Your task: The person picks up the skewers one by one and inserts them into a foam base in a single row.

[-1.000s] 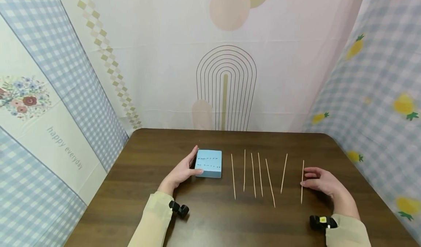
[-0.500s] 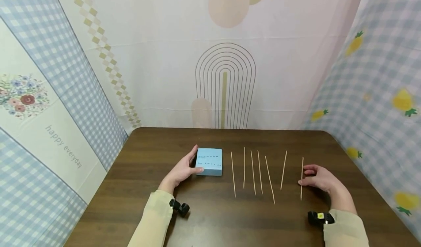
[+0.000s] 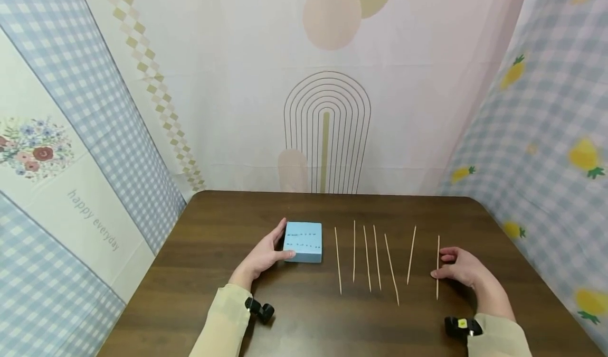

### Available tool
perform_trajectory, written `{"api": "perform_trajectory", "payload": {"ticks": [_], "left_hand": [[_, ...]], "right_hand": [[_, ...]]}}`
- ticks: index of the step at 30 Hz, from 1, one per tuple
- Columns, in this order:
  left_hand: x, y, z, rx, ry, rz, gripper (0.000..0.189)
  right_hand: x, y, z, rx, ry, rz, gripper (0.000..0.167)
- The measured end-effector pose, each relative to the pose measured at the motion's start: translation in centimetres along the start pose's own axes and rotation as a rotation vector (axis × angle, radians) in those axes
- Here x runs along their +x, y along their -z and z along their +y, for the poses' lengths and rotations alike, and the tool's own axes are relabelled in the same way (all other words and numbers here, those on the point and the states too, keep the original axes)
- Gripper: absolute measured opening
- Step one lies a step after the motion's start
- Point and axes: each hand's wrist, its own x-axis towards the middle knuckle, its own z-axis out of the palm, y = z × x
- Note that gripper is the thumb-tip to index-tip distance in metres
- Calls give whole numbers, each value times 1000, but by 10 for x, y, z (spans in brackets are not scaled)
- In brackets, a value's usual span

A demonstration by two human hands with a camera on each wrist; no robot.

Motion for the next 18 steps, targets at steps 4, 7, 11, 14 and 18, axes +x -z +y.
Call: {"api": "perform_trajectory", "payload": {"ticks": [4, 7, 11, 14, 18], "left_hand": [[-1, 1, 0, -1, 1, 9, 105], [-1, 1, -1, 2, 0, 17, 105], [-1, 1, -2, 8, -3, 19, 105], [-1, 1, -3, 7, -8, 14, 105], [-3, 2, -4, 15, -3, 0, 107]], "right_hand": [[1, -3, -3, 20, -13, 8, 78], [0, -4, -5, 70, -32, 3, 79], [-1, -5, -8, 123, -62, -7, 80], [-3, -5, -10, 155, -81, -4, 79], [-4, -7, -10, 227, -106, -12, 80]]}}
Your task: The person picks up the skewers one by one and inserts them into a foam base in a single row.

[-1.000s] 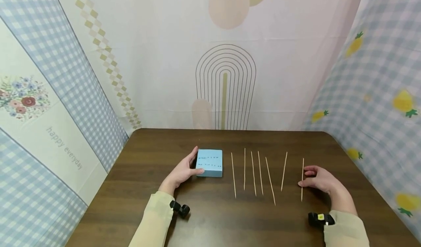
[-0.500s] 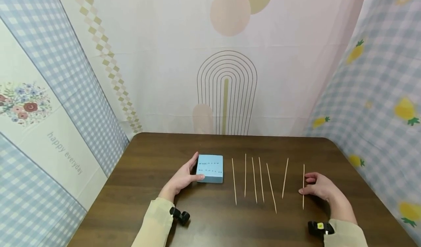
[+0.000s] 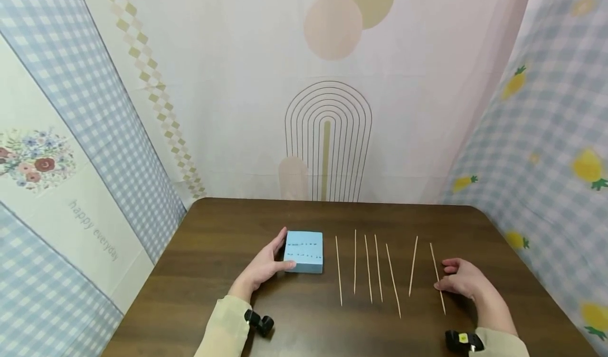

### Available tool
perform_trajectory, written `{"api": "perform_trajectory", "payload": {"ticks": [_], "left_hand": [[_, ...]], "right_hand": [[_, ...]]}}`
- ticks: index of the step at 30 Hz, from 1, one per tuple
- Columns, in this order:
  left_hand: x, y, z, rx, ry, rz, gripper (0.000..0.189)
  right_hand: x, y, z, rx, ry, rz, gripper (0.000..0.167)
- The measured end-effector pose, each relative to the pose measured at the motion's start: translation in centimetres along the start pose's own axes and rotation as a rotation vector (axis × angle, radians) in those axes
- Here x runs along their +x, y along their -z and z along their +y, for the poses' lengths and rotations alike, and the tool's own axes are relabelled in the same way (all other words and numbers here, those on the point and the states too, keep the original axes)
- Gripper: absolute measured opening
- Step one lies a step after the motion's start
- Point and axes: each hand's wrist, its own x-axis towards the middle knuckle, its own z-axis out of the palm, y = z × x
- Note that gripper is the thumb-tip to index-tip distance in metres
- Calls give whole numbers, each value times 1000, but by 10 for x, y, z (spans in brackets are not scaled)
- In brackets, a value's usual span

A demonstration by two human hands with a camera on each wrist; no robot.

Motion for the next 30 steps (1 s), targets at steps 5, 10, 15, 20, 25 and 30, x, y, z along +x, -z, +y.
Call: {"api": "perform_trajectory", "payload": {"ticks": [5, 10, 15, 20, 25, 30], "left_hand": [[-4, 0, -3, 6, -2, 2, 107], [-2, 1, 3, 4, -3, -3, 106], [3, 3, 9, 5, -7, 11, 105], [2, 2, 8, 8, 5, 17, 106], [1, -2, 5, 20, 14, 4, 107], [1, -4, 1, 53, 21, 9, 106]], "right_hand": [[1, -2, 4, 52, -12, -6, 81], [0, 2, 2, 59, 3, -21, 79], [2, 12, -4, 63, 14, -46, 79], [4, 16, -2, 17, 8, -49, 71], [5, 19, 9, -19, 17, -70, 59], [5, 19, 17, 191, 46, -136, 56]]}}
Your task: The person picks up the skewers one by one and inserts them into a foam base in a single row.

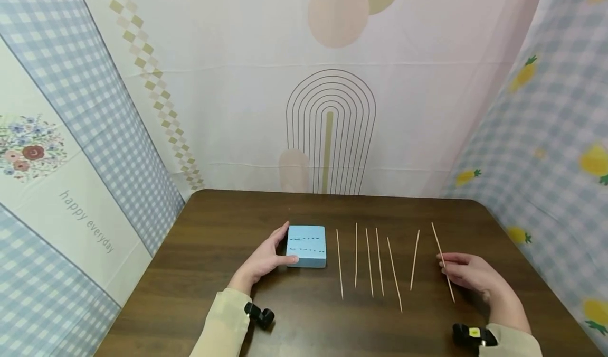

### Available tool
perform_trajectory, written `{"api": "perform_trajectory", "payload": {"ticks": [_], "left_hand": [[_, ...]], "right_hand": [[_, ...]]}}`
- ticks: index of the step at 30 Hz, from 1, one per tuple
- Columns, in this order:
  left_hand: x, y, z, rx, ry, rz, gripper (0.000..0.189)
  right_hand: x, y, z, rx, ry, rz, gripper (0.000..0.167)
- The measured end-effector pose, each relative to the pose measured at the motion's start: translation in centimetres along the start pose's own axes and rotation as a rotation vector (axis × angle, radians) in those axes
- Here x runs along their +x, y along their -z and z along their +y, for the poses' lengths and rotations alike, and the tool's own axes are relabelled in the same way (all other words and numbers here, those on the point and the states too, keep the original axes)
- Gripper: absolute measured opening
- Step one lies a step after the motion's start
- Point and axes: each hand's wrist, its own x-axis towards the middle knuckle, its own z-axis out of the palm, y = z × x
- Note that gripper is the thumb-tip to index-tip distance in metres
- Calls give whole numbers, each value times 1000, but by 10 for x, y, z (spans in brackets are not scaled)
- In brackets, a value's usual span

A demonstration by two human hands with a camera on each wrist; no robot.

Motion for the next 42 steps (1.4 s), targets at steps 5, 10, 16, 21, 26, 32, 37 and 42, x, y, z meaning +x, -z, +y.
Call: {"api": "perform_trajectory", "payload": {"ticks": [5, 10, 16, 21, 26, 32, 37, 42], "left_hand": [[0, -1, 1, 25, 5, -8, 106], [0, 0, 1, 35, 1, -10, 106], [-1, 2, -1, 47, -29, -29, 106], [-1, 5, -3, 17, -54, -47, 103], [-1, 6, -3, -17, -66, -62, 101], [-1, 6, -2, -24, -70, -64, 100], [0, 6, -2, -17, -64, -58, 99], [-1, 7, -2, -7, -57, -56, 100]], "right_hand": [[-1, -4, -3, 95, 20, -35, 57], [1, -10, -11, 144, 70, -27, 55], [3, -18, -20, 222, 160, 30, 40], [4, -25, -24, 282, 201, 34, 35], [6, -32, -27, 291, 236, 34, 46], [9, -38, -30, 257, 258, 40, 52], [10, -44, -34, 247, 286, 61, 54], [12, -58, -41, 279, 319, 60, 54]]}}
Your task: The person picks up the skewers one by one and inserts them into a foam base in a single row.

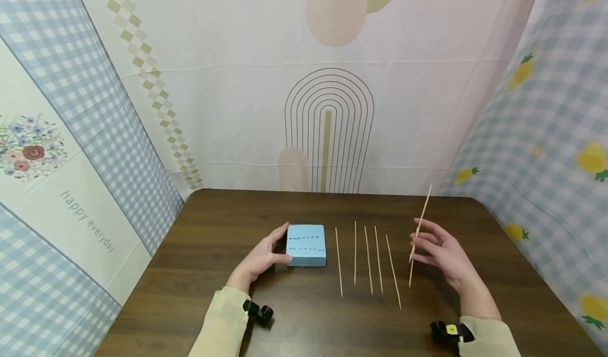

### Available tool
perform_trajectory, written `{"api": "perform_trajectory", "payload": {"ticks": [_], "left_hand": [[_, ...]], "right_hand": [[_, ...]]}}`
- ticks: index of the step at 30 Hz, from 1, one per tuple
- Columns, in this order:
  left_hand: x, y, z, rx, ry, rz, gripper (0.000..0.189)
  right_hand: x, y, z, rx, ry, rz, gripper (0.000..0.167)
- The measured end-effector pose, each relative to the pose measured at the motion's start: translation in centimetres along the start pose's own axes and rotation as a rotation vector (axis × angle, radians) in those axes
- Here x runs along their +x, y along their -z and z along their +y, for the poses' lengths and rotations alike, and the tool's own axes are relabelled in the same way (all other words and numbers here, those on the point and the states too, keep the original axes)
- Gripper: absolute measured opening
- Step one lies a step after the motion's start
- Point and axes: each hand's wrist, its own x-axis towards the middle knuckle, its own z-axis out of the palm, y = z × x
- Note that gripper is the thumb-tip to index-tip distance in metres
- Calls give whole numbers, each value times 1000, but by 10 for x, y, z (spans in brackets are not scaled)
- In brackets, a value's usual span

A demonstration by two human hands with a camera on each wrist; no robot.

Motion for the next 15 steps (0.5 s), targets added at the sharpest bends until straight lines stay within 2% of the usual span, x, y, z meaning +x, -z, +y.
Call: {"api": "perform_trajectory", "payload": {"ticks": [11, 15], "left_hand": [[1, 0, 3, 28, -3, 10, 100], [0, -1, 1, 32, -3, 9, 100]], "right_hand": [[13, -68, -11, 4, 65, -19, 42], [18, -94, -15, 42, 83, -2, 38]]}}
